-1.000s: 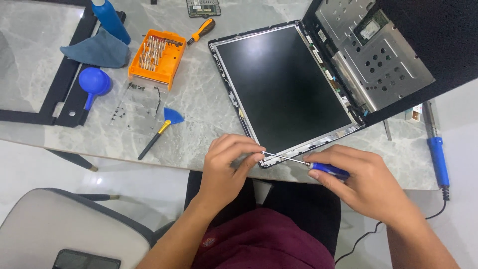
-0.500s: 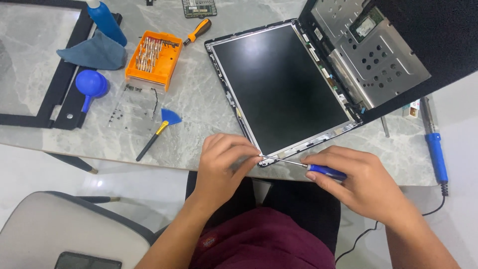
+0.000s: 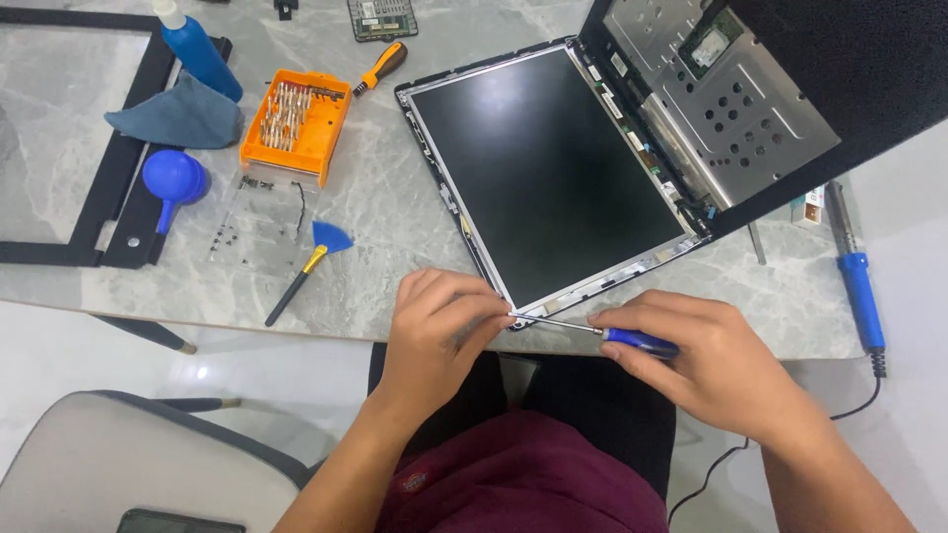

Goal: The person uses a screwdriver to tighten screws along the bezel of a laptop screen. They systematically work around the edges of the display, securing the frame in place while the laptop remains open on the table.

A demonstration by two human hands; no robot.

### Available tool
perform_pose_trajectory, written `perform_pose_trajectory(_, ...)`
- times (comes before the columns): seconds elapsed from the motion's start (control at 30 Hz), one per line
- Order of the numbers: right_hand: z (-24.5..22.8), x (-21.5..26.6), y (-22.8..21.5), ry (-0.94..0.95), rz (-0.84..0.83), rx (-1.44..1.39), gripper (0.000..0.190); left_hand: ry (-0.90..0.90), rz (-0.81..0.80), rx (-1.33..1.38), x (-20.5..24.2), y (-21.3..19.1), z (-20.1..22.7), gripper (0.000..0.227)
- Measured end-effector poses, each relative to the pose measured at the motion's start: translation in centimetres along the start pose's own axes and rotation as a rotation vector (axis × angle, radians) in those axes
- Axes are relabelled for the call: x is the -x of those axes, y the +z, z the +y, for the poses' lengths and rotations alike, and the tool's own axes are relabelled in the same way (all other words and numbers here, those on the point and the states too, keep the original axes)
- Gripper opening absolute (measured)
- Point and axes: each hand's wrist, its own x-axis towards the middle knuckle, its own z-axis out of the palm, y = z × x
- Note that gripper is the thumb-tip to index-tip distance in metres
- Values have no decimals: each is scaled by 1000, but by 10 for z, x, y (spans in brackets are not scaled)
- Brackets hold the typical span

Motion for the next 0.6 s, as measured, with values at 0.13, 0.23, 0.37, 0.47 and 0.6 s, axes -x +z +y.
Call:
perform_pose_trajectory(0.13,-1,1,0,-15,1,-1,26,18,-11,-3,-2,0,1,9)
perform_pose_trajectory(0.23,0,3,2,-7,1,-12,26,17,-15,-5,-2,1,0,8)
perform_pose_trajectory(0.37,1,5,3,-34,28,-30,25,11,1,15,-4,1,1,13)
perform_pose_trajectory(0.47,0,7,2,-26,41,-41,24,-31,-9,27,-3,3,0,19)
perform_pose_trajectory(0.6,2,11,-1,5,79,-20,22,-22,-23,22,-5,1,-3,30)
